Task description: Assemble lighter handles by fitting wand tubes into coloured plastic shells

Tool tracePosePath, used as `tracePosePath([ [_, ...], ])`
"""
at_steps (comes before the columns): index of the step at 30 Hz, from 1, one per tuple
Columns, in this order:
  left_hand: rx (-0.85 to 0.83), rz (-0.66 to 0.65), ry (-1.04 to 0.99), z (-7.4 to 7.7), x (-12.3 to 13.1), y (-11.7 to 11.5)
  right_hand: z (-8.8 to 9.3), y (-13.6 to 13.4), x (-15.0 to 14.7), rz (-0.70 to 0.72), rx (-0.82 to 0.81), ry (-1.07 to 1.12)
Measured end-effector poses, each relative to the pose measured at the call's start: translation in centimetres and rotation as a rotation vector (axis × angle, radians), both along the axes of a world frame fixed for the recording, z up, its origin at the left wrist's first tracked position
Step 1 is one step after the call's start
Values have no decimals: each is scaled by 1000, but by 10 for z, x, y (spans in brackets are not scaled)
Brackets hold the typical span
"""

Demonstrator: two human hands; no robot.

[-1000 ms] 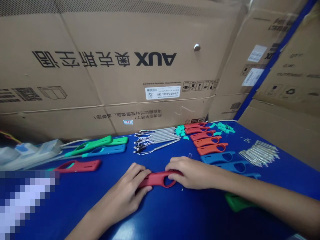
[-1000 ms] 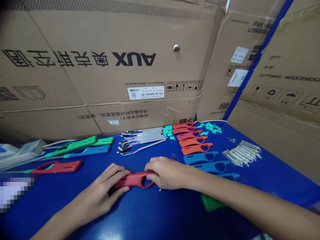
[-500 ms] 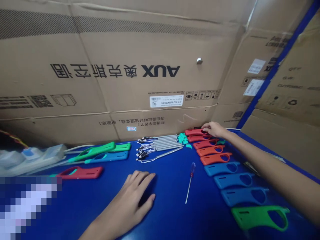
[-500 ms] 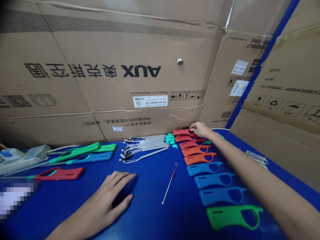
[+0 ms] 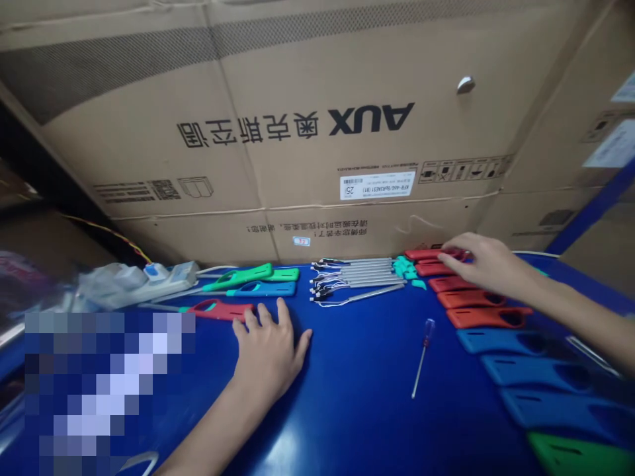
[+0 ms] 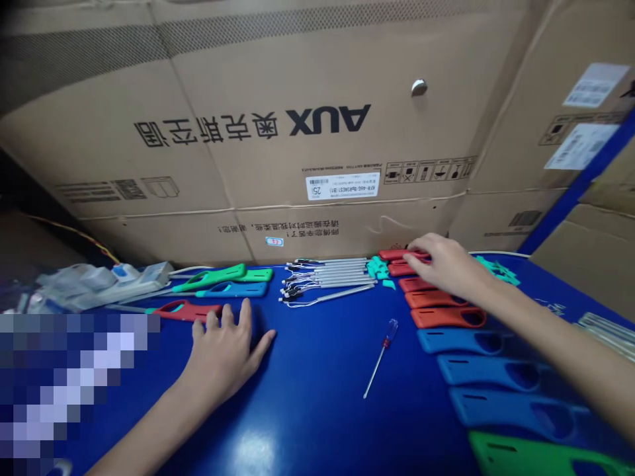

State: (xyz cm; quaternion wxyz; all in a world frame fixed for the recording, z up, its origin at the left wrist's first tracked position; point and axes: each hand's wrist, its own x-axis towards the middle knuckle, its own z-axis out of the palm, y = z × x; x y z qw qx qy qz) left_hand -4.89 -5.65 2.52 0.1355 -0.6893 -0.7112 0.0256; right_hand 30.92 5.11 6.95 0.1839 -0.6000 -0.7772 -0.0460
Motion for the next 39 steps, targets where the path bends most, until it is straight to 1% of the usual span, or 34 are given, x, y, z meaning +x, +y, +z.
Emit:
tracePosePath([
  [2, -15, 31, 12, 0, 0, 1, 6, -25, -21, 157, -58, 3],
  [3, -27, 20, 11, 1, 0, 1, 8, -38, -31, 259, -112, -2],
  [5, -51, -33, 2, 3, 1, 1, 10, -63, -49, 396, -220, -32],
  [7, -58, -84, -7, 7, 1, 1, 10, -83, -63, 476, -322, -69],
  [9, -40, -69, -5, 9, -2, 3, 9, -96, -70, 513, -376, -84],
  [13, 3, 79, 2, 10, -20, 14, 7, -105, -74, 532, -414, -78],
  [14, 8, 93, 0, 9, -23, 17, 8, -105, -74, 534, -424, -75],
  [16, 16, 77, -7, 7, -25, 20, 8, -105, -74, 533, -440, -70],
  [19, 19, -34, -27, 7, -10, 11, 9, -109, -74, 525, -448, -63],
  [22, 16, -217, -70, 11, 12, -9, 10, -117, -76, 537, -433, -47],
  [24, 62, -337, -113, 15, 19, -18, 11, -122, -77, 548, -414, -40],
  [26, 118, -431, -151, 15, 15, -18, 13, -126, -79, 552, -402, -43],
  [27, 115, -465, -156, 13, 10, -15, 14, -128, -79, 553, -401, -48],
  [31, -23, -552, -144, -1, -12, 6, 18, -128, -83, 547, -423, -76],
  [33, -60, -583, -156, -6, -18, 13, 17, -126, -85, 550, -436, -79],
  [35, -86, -617, -181, -6, -19, 15, 15, -123, -88, 550, -436, -72],
  [39, -117, -675, -247, -2, -16, 10, 6, -119, -92, 536, -397, -63],
])
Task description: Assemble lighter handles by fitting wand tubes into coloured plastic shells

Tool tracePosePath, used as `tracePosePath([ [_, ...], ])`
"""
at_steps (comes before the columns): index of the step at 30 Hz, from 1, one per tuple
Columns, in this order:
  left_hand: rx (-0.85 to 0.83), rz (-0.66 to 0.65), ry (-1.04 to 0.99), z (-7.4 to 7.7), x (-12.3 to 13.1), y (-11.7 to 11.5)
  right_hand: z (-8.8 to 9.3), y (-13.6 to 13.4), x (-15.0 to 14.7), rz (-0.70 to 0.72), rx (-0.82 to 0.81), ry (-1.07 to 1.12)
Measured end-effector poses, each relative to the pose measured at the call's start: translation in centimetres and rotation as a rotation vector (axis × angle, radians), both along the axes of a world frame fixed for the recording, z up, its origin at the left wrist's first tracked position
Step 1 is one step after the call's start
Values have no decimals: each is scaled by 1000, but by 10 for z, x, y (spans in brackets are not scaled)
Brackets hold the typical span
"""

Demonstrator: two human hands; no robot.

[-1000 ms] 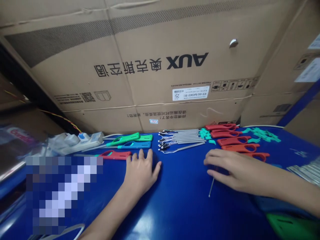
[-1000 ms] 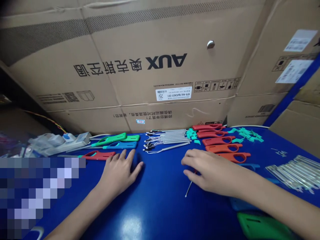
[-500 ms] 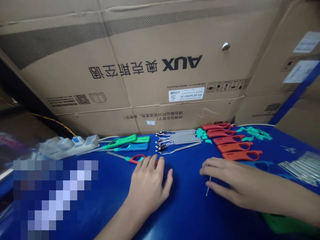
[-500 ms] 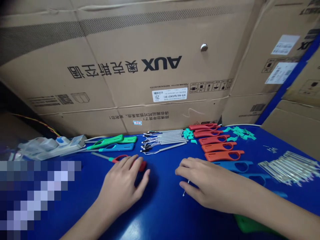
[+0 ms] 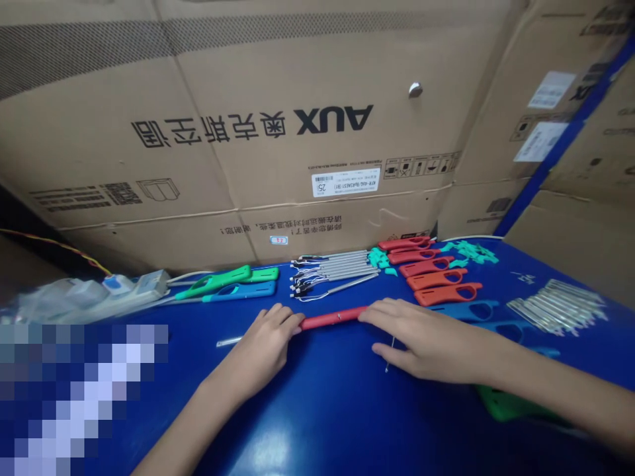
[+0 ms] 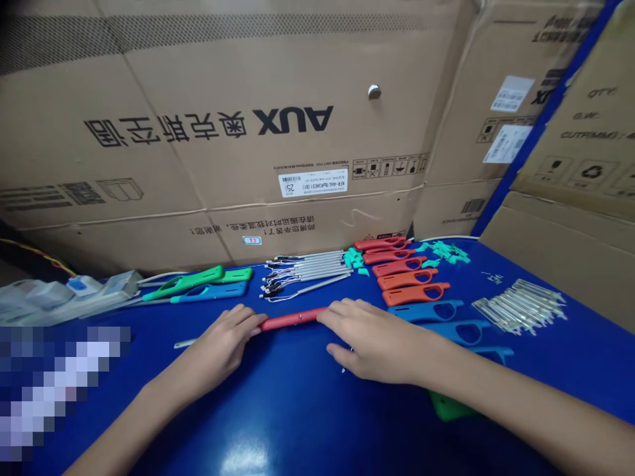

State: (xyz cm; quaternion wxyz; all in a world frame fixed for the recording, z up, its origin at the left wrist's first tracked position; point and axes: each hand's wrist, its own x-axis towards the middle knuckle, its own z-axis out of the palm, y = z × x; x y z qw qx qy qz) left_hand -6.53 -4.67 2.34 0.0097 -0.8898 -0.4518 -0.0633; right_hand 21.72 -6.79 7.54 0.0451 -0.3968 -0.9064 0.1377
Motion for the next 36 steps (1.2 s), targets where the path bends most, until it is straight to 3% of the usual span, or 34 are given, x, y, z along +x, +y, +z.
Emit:
tracePosePath([
  [8, 11, -81, -78, 10, 7, -8, -7, 0, 2, -33, 92, -28],
  [15, 73, -154, -179, 14, 11, -16, -6, -6, -1, -27, 20, 18],
  [20, 215, -229, -230, 8, 14, -20, 8, -14, 1, -87, -74, 99],
  [24, 313, -286, -260, 5, 18, -20, 18, -16, 12, -188, -330, 116],
  [29, 326, -354, -221, 5, 33, -33, 11, -20, 20, -307, -946, 244],
  [32, 306, -430, -195, 3, 44, -43, 2, -31, 20, -376, -1210, 268],
  [34, 237, -452, -165, 2, 51, -48, -3, -42, 24, -401, -1276, 269],
  [36, 159, -430, -86, 1, 58, -52, -11, -54, 34, -453, -1176, 312],
])
